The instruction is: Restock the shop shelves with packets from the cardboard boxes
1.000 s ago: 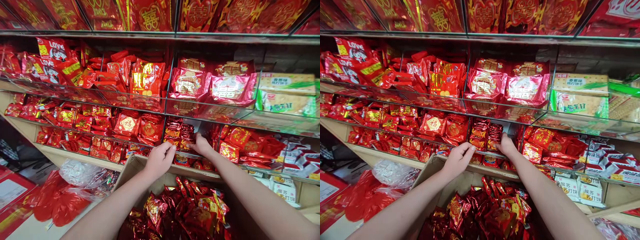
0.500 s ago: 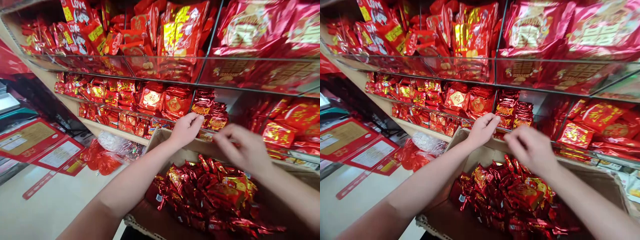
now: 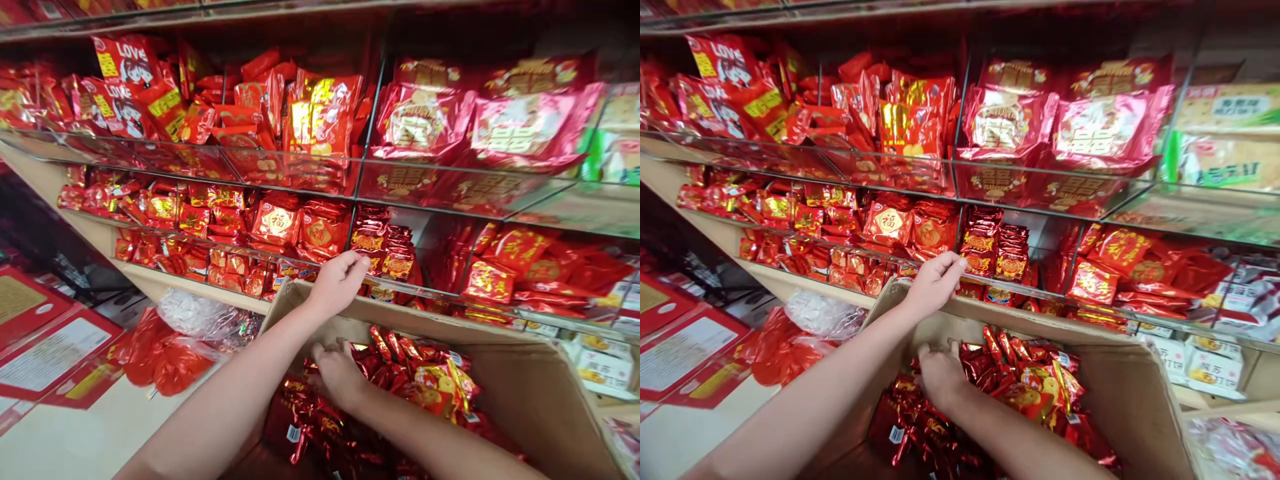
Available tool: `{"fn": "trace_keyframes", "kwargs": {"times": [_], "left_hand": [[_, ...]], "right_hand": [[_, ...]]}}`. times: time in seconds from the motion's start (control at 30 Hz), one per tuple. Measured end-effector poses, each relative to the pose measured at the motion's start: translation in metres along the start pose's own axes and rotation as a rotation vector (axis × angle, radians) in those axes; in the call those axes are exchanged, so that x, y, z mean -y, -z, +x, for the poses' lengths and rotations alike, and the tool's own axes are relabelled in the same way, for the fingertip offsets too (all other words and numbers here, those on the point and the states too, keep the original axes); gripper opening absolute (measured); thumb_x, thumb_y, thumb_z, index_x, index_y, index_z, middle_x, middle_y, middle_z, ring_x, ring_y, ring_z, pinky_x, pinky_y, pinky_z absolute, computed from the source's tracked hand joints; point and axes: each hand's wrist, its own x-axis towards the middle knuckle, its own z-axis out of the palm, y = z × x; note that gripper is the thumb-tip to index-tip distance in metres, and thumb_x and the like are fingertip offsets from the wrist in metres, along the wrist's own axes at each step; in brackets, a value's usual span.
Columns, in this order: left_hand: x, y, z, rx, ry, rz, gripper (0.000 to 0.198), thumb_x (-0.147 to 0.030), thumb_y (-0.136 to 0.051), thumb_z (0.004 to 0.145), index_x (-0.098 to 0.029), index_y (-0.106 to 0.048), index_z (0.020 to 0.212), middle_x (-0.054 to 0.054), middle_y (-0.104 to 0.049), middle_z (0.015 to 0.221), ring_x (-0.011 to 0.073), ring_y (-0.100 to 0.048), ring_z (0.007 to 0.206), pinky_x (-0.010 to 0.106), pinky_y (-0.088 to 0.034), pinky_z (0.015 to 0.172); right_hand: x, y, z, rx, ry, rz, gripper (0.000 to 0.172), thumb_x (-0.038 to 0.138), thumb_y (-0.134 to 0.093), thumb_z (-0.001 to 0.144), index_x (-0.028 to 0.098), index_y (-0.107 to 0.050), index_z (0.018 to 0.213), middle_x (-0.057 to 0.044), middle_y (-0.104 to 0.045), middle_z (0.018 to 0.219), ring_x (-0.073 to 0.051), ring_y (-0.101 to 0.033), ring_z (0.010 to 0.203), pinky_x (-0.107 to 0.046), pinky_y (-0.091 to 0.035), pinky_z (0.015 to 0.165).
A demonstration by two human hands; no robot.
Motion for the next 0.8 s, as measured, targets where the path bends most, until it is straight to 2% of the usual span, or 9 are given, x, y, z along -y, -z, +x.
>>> {"fn": "trace_keyframes", "kwargs": {"times": [0.1,0.23,0.33,0.43,0.53,0.6,0.67,0.73,0.8], "left_hand": [[-0.002,0.003,-0.001,0.070,0.053,-0.137,0.034,-0.045,-0.039,0.081,-0.016,-0.054,0.073,-0.005,-0.045,0.050,0.0059,-0.043,0.042,0.018,-0.033,0.043],[-0.003,0.009,-0.003,0.214,0.053,-0.290,0.057,-0.058,-0.024,0.081,-0.014,-0.059,0.076,0.000,-0.051,0.055,0.0075,-0.046,0.047,0.019,-0.033,0.043],[-0.005,0.009,-0.003,0.231,0.011,-0.214,0.062,-0.060,-0.019,0.081,-0.014,-0.060,0.078,0.003,-0.056,0.063,0.0101,-0.049,0.055,0.020,-0.033,0.046],[-0.008,0.003,-0.003,0.103,-0.053,-0.015,0.049,-0.054,-0.027,0.083,-0.016,-0.058,0.077,0.002,-0.056,0.069,0.0110,-0.049,0.061,0.021,-0.035,0.052],[-0.009,-0.006,-0.005,-0.091,-0.073,0.156,0.036,-0.046,-0.036,0.083,-0.017,-0.048,0.065,-0.003,-0.046,0.057,0.0095,-0.042,0.056,0.021,-0.032,0.053],[-0.009,-0.011,-0.006,-0.215,-0.062,0.174,0.035,-0.044,-0.036,0.084,-0.018,-0.042,0.061,-0.005,-0.039,0.055,0.0089,-0.037,0.053,0.021,-0.030,0.052],[-0.008,-0.013,-0.007,-0.302,-0.062,0.136,0.033,-0.043,-0.035,0.084,-0.019,-0.039,0.062,-0.005,-0.037,0.056,0.0089,-0.036,0.054,0.021,-0.030,0.053],[-0.009,-0.014,-0.007,-0.353,-0.070,0.101,0.033,-0.042,-0.032,0.086,-0.019,-0.037,0.064,-0.005,-0.037,0.057,0.0092,-0.035,0.055,0.021,-0.031,0.054],[-0.009,-0.013,-0.006,-0.372,-0.078,0.105,0.033,-0.041,-0.028,0.087,-0.019,-0.036,0.064,-0.004,-0.036,0.058,0.0094,-0.035,0.056,0.022,-0.031,0.055]], "right_hand": [[-0.009,0.033,-0.019,-0.141,0.094,0.218,0.024,0.026,-0.055,0.075,0.016,-0.054,0.097,-0.006,-0.064,0.086,-0.017,-0.058,0.076,-0.027,-0.042,0.069],[-0.034,0.098,-0.040,-0.489,0.252,0.354,0.016,0.032,-0.055,0.077,0.021,-0.058,0.088,-0.001,-0.062,0.084,-0.013,-0.056,0.077,-0.024,-0.042,0.071],[-0.050,0.127,-0.045,-0.732,0.192,0.355,0.014,0.032,-0.056,0.076,0.019,-0.058,0.078,0.000,-0.061,0.075,-0.011,-0.055,0.068,-0.023,-0.042,0.064],[-0.057,0.129,-0.040,-0.888,0.066,0.480,0.019,0.036,-0.059,0.073,0.018,-0.054,0.077,0.000,-0.060,0.072,-0.011,-0.054,0.064,-0.023,-0.042,0.060],[-0.056,0.119,-0.032,-1.014,-0.014,0.702,0.031,0.040,-0.060,0.070,0.019,-0.048,0.090,-0.001,-0.058,0.078,-0.012,-0.054,0.069,-0.023,-0.043,0.063],[-0.054,0.114,-0.028,-1.076,-0.104,0.776,0.033,0.043,-0.058,0.072,0.019,-0.045,0.090,0.000,-0.054,0.075,-0.011,-0.051,0.065,-0.022,-0.041,0.059],[-0.052,0.112,-0.027,-1.081,-0.182,0.741,0.027,0.046,-0.049,0.077,0.019,-0.044,0.077,0.003,-0.047,0.064,-0.009,-0.043,0.056,-0.021,-0.036,0.052],[-0.051,0.113,-0.026,-1.063,-0.204,0.667,0.032,0.046,-0.040,0.082,0.019,-0.039,0.065,0.005,-0.039,0.056,-0.008,-0.035,0.051,-0.020,-0.030,0.049],[-0.051,0.114,-0.027,-1.085,-0.200,0.601,0.035,0.045,-0.034,0.085,0.019,-0.035,0.061,0.006,-0.034,0.053,-0.008,-0.031,0.050,-0.020,-0.027,0.048]]}}
